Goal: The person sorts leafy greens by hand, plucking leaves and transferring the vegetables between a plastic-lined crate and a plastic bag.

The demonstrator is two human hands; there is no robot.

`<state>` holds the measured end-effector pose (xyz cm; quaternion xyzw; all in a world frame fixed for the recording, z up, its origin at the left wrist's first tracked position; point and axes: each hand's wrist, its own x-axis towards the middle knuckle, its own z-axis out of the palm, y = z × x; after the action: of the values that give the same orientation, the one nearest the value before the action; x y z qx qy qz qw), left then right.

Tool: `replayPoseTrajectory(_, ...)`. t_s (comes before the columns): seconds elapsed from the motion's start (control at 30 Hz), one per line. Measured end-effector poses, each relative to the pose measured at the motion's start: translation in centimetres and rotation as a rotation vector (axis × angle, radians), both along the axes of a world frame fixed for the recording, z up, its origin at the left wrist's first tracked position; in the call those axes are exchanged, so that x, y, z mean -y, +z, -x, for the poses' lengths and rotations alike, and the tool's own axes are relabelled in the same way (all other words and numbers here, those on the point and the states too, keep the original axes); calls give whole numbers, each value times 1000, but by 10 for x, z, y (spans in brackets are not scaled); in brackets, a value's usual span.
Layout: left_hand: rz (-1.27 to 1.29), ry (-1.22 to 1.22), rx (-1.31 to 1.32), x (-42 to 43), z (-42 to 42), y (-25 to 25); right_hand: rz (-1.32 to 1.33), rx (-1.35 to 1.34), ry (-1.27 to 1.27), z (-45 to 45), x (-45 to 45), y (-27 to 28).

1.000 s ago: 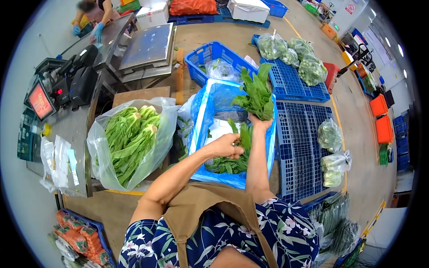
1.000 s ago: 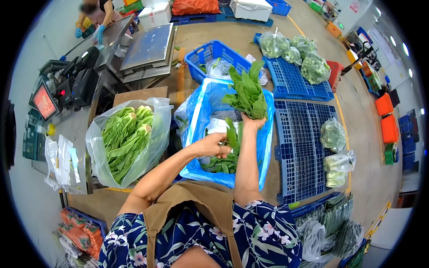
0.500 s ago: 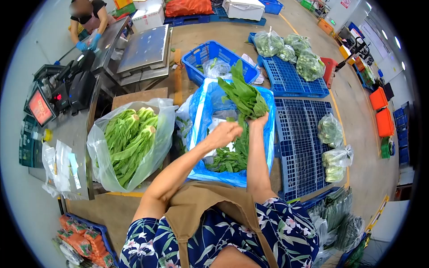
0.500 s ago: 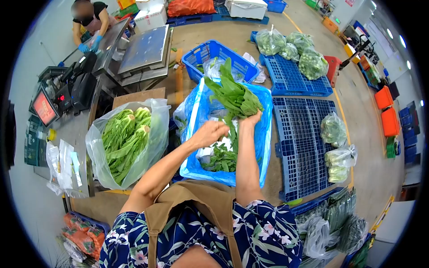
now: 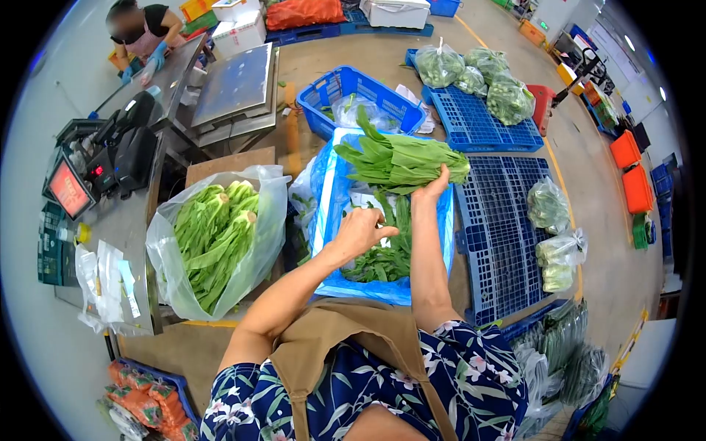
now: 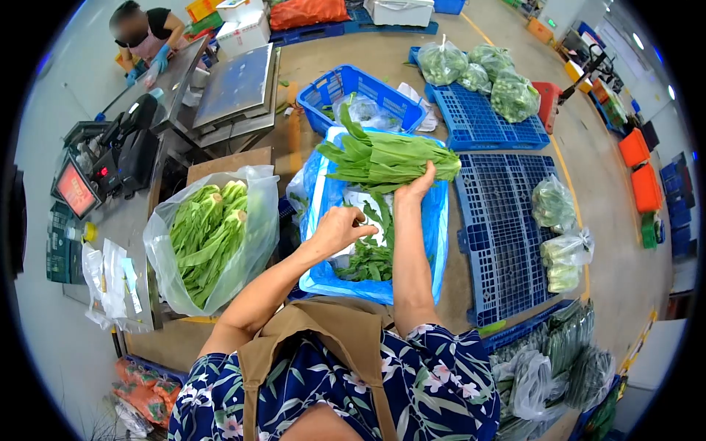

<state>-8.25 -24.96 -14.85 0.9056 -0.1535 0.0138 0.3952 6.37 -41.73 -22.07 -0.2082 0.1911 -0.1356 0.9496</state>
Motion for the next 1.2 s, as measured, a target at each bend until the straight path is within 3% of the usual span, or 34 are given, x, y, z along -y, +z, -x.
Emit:
replayPoseTrajectory(0.1, 252, 151, -487, -9, -4, 20, 35, 2, 7, 5, 4, 14)
replayPoseTrajectory(0.2, 772, 355, -663, -18, -16, 0, 35, 114, 12, 10, 5, 24)
replayPoseTrajectory(0.37, 991, 224, -531, -18, -26, -9, 38, 138, 20, 8, 7, 25)
replayPoseTrajectory(0.53, 642, -332, -318, 10, 36, 29, 0, 90, 17, -16, 21, 5)
replayPoseTrajectory(0.6, 632, -488, -630, 16, 41, 20, -4, 92, 31, -24, 27, 0)
replayPoseTrajectory(0.63, 659, -458, -388, 24, 48, 2, 12, 74, 43, -23, 27, 4)
replayPoseTrajectory(0.7, -251, -369, -190, 15, 55, -64, 35, 77, 51, -23, 26, 7)
replayPoseTrajectory(0.77, -579, -277, -118, 11, 43, -82, 150, 108, 19, -20, 19, 15)
replayPoseTrajectory(0.83, -342, -248, -221, 8, 20, -65, 339, 205, -69, -2, 7, 35)
replayPoseTrajectory(0.9, -136, -22, -166, 3, 2, -12, 688, 339, -84, 6, 7, 41)
replayPoseTrajectory(0.93, 129, 55, -218, -1, -15, 0, 864, 405, -90, 11, 6, 46)
replayPoseTrajectory(0.97, 333, 68, 43, -4, -28, 0, 926, 422, -26, 26, -3, 71)
replayPoseTrajectory(1.03, 428, 107, 94, -9, -55, 7, 1153, 482, 137, 43, -15, 99)
replayPoseTrajectory(1.13, 970, 93, -296, -14, -71, 25, 1322, 721, 492, 46, -27, 112)
replayPoseTrajectory(1.17, 1293, -57, -341, -27, -71, 19, 1376, 691, 570, 50, -28, 122)
replayPoseTrajectory(1.2, 1418, -44, -436, -38, -67, 14, 1195, 690, 670, 47, -29, 123)
